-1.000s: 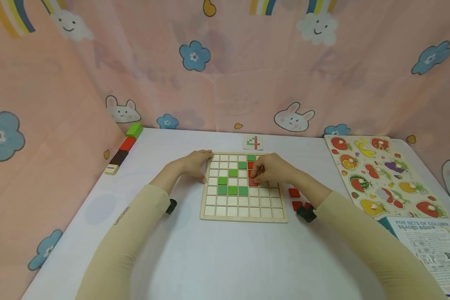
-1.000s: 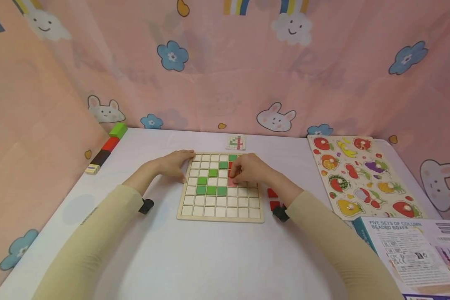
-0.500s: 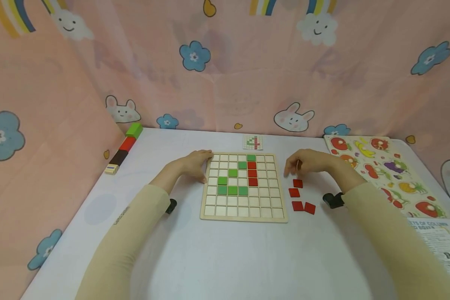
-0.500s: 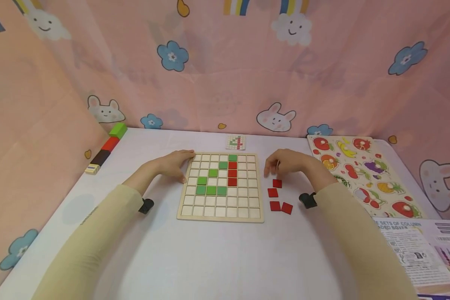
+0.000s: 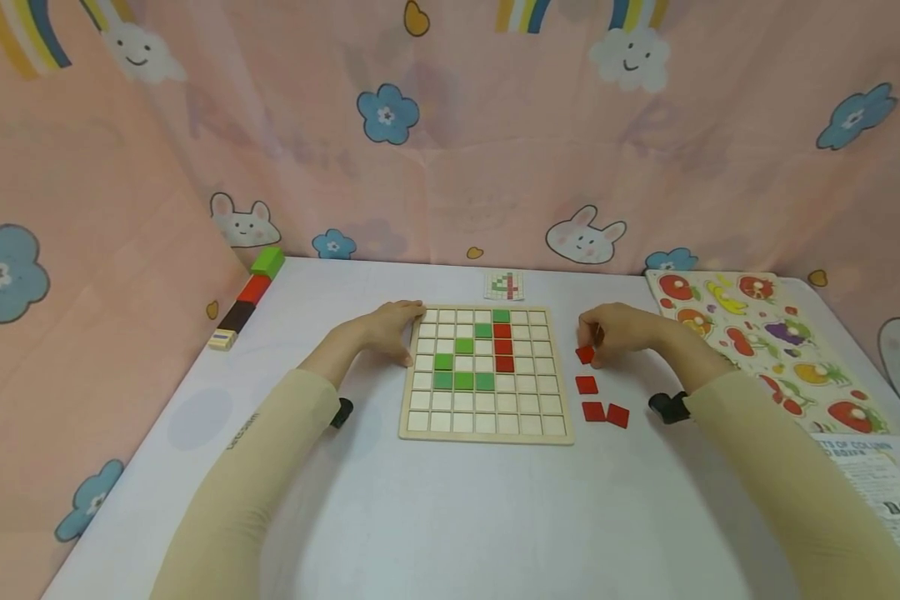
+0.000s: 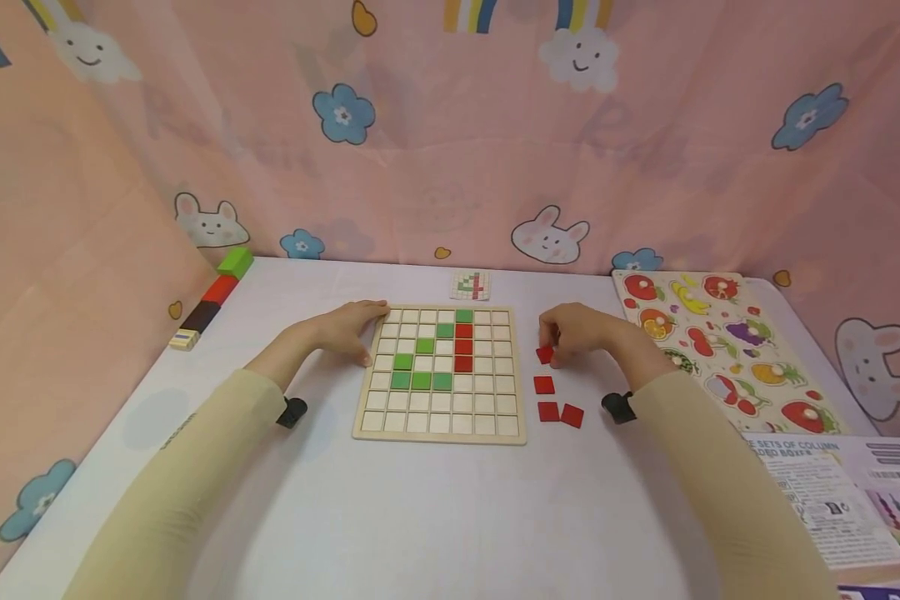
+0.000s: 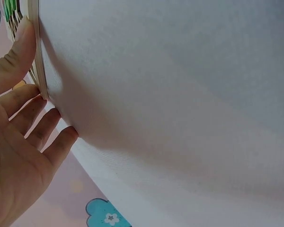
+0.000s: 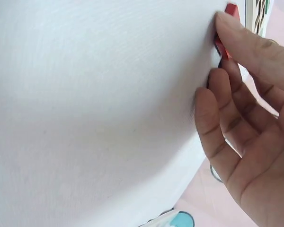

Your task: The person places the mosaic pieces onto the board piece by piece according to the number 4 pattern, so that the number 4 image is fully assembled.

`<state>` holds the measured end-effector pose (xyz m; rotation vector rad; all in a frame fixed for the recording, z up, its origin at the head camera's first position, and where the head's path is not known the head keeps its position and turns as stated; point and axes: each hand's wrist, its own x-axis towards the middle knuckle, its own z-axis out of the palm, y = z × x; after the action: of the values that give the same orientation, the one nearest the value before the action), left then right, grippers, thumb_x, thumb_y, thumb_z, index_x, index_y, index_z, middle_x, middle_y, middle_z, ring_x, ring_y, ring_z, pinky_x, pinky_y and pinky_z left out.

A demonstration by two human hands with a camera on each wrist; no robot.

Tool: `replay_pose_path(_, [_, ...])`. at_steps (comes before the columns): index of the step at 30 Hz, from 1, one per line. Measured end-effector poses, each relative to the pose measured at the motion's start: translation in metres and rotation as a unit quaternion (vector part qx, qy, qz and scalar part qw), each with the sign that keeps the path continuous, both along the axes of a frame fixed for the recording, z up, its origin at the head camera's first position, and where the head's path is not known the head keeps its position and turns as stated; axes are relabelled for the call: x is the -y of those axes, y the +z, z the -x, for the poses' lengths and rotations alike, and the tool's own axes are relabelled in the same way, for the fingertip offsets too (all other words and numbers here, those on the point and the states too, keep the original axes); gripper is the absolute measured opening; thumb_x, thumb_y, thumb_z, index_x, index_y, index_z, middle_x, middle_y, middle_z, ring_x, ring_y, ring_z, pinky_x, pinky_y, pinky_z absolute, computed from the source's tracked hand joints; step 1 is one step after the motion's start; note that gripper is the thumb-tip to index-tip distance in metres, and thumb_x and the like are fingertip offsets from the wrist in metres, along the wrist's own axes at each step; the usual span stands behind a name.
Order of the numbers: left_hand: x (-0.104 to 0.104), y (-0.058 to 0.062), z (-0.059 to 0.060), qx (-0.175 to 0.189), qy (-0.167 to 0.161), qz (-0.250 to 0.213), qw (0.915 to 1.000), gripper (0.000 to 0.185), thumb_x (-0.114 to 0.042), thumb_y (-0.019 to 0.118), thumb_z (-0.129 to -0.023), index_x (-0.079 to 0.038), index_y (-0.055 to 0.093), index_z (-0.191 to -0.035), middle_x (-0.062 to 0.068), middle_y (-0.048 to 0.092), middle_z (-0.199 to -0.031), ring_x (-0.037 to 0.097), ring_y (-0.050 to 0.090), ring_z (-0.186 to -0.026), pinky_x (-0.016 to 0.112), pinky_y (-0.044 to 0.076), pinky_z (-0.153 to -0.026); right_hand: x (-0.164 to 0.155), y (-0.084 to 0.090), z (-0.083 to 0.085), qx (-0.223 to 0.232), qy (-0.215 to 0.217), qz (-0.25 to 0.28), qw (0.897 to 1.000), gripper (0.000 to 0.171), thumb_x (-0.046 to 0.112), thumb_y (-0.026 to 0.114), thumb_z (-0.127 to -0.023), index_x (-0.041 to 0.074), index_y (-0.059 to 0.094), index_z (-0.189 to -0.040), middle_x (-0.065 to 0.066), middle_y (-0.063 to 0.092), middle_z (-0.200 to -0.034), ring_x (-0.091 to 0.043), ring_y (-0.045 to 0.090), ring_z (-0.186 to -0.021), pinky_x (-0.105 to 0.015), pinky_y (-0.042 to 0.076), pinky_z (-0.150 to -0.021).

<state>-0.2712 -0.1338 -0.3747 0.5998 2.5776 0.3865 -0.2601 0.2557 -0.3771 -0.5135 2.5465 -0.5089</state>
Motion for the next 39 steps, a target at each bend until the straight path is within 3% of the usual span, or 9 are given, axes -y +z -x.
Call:
replay_pose_path(6, [0.001,-0.001,0.0,0.004,0.004,-0.004,1.0,0.097,-0.015,0.082,-0.078,-0.005,0.026,-0.156,0.012,0.019,-0.167,0.038,0.016,-0.155,0.05,0.02,-0.128,0.005,0.0,0.005,-0.022,-0.017,0.001,1.0,0.019,0.012,0.079,-0.08,0.01,0.062,-0.089,-0.005,0.06,-0.086,-0.02,0.054,-0.085,-0.028,0.047,-0.072])
replay_pose_path(12, [0.0,0.002,0.0,0.005,0.005,-0.004,1.0,0.097,-0.015,0.083,-0.078,-0.005,0.025,-0.156,0.012,0.018,-0.167,0.037,0.015,-0.155,0.05,0.019,-0.128,0.026,0.01,0.0,-0.02,-0.034,0.086,0.996,0.009,0.01,0.068,-0.087,0.005,0.065,-0.094,-0.004,0.062,-0.078,-0.018,0.054,-0.072,-0.026,0.045,-0.062])
replay_pose_path(16, [0.001,0.002,0.001,0.003,0.006,-0.003,1.0,0.097,-0.015,0.083,-0.078,-0.005,0.025,-0.156,0.012,0.019,-0.167,0.037,0.015,-0.155,0.049,0.019,-0.128,0.057,0.016,-0.011,-0.007,-0.011,0.128,0.992,0.009,0.014,0.07,-0.088,0.007,0.067,-0.093,-0.003,0.062,-0.077,-0.017,0.054,-0.073,-0.025,0.045,-0.062])
replay_pose_path(22, [0.001,0.0,0.002,0.004,0.005,-0.009,0.9999,0.097,-0.015,0.083,-0.078,-0.004,0.026,-0.156,0.014,0.019,-0.167,0.04,0.016,-0.154,0.051,0.019,-0.128,0.095,0.007,-0.027,-0.011,0.058,0.127,0.99,0.009,0.016,0.076,-0.085,0.013,0.068,-0.088,0.001,0.063,-0.079,-0.014,0.055,-0.077,-0.023,0.048,-0.068])
replay_pose_path(32, [0.001,0.0,0.0,0.003,0.004,-0.009,0.9999,0.097,-0.015,0.083,-0.078,-0.004,0.026,-0.156,0.013,0.019,-0.167,0.038,0.016,-0.155,0.05,0.018,-0.128,0.106,0.0,-0.037,-0.059,0.052,0.133,0.988,0.013,0.014,0.083,-0.077,0.013,0.07,-0.075,0.0,0.068,-0.076,-0.012,0.058,-0.073,-0.021,0.05,-0.064])
replay_pose_path(39, [0.001,-0.002,0.002,0.004,0.003,-0.006,1.0,0.097,-0.015,0.083,-0.078,-0.005,0.026,-0.156,0.013,0.019,-0.167,0.038,0.016,-0.155,0.05,0.019,-0.128,0.103,-0.002,-0.036,-0.071,0.056,0.13,0.987,0.014,0.018,0.085,-0.076,0.015,0.073,-0.08,0.003,0.07,-0.079,-0.01,0.059,-0.075,-0.021,0.052,-0.067])
